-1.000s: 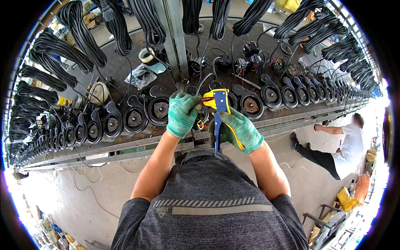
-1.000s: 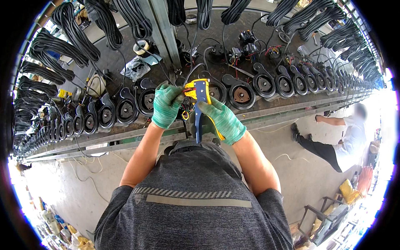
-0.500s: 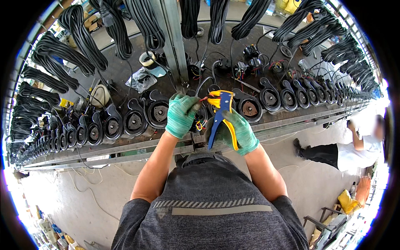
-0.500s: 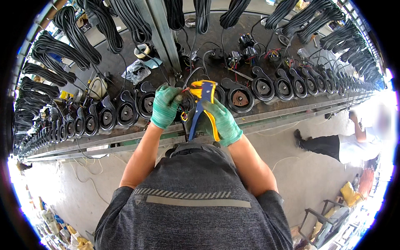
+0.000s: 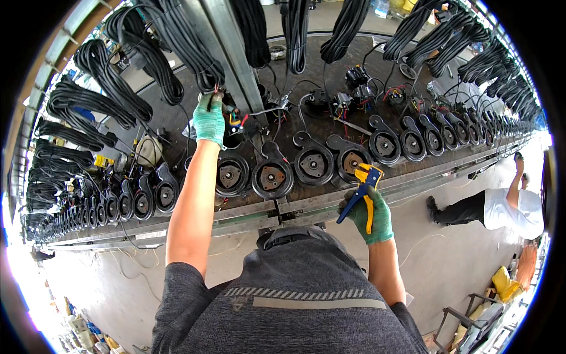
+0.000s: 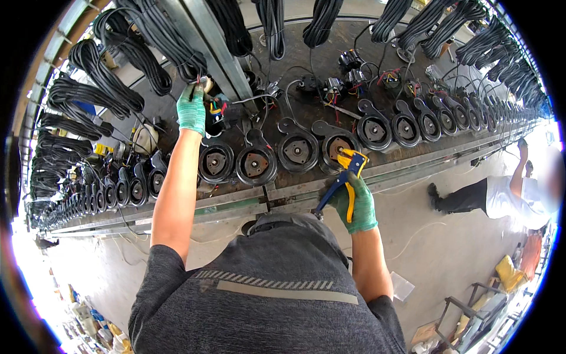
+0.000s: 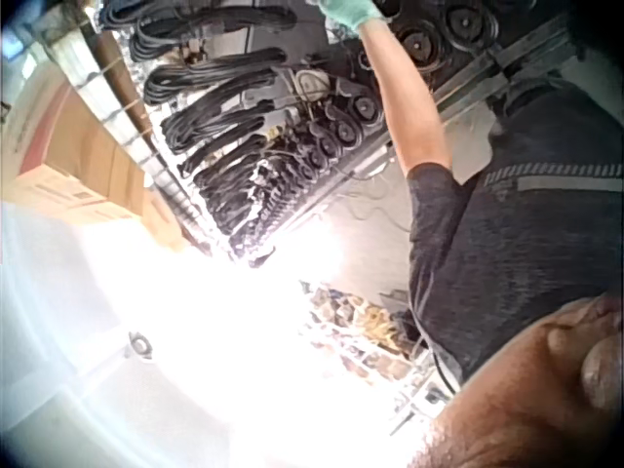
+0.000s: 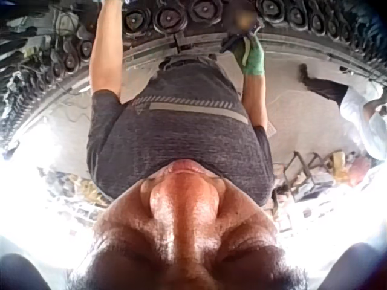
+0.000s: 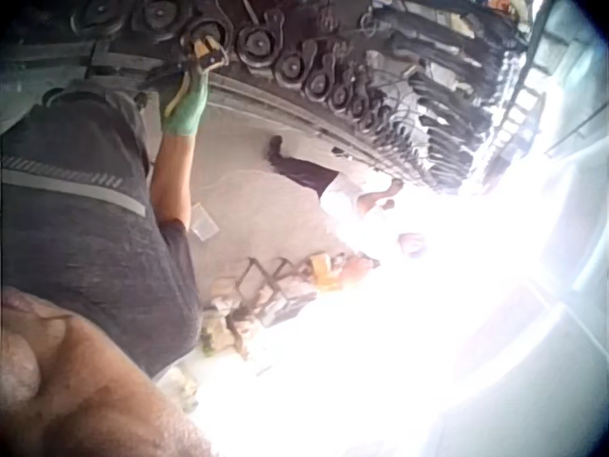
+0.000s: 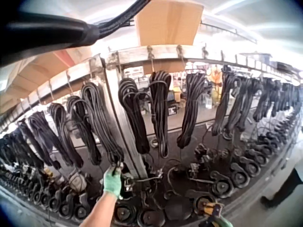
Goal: The person uses a yellow and blue crimping tool to secure connectors onto the ends of wires attached to circular mechanical components. The person repeatedly picks up a component, aligns the wires, and crimps the terminals, then places the component back on the workbench.
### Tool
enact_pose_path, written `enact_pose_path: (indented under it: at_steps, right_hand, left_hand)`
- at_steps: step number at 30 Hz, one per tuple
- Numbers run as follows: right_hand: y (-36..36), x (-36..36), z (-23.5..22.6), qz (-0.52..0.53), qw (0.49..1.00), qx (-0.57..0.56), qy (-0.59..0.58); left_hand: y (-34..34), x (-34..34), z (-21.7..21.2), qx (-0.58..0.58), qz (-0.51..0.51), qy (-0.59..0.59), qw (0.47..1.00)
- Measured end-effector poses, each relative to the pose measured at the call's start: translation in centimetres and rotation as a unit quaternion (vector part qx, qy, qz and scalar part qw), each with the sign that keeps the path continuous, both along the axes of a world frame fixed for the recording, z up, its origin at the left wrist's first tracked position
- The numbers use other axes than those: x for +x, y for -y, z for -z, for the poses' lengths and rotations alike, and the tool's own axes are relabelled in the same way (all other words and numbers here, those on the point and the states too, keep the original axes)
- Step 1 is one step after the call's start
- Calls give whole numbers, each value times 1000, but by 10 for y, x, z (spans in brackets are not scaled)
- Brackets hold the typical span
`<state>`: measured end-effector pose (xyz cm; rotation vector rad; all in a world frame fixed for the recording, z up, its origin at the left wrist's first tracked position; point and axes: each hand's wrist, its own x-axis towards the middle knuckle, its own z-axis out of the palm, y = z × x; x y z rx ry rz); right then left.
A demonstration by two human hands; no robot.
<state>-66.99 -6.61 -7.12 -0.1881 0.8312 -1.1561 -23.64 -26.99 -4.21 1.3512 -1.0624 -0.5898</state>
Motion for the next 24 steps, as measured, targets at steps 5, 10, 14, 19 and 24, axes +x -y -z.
enact_pose_path:
  at_steps: [5, 10, 14, 19, 24]
  right_hand:
    - [-15, -25, 16, 59, 998, 32, 15]
    - [-23, -42, 19, 83, 996, 42, 10]
    - [-30, -47, 30, 103, 993, 60, 16]
    - [-54, -53, 26, 141, 986, 91, -5]
    - [-67, -60, 31, 144, 985, 99, -4]
  left_hand:
    - [18, -13, 27, 158, 120, 329, 923]
    - [45, -67, 12, 314, 247, 315, 861]
    - [115, -56, 128, 238, 206, 365, 876]
    - [142, -105, 174, 326, 150, 391, 848]
    - [176, -72, 226, 230, 97, 7, 968]
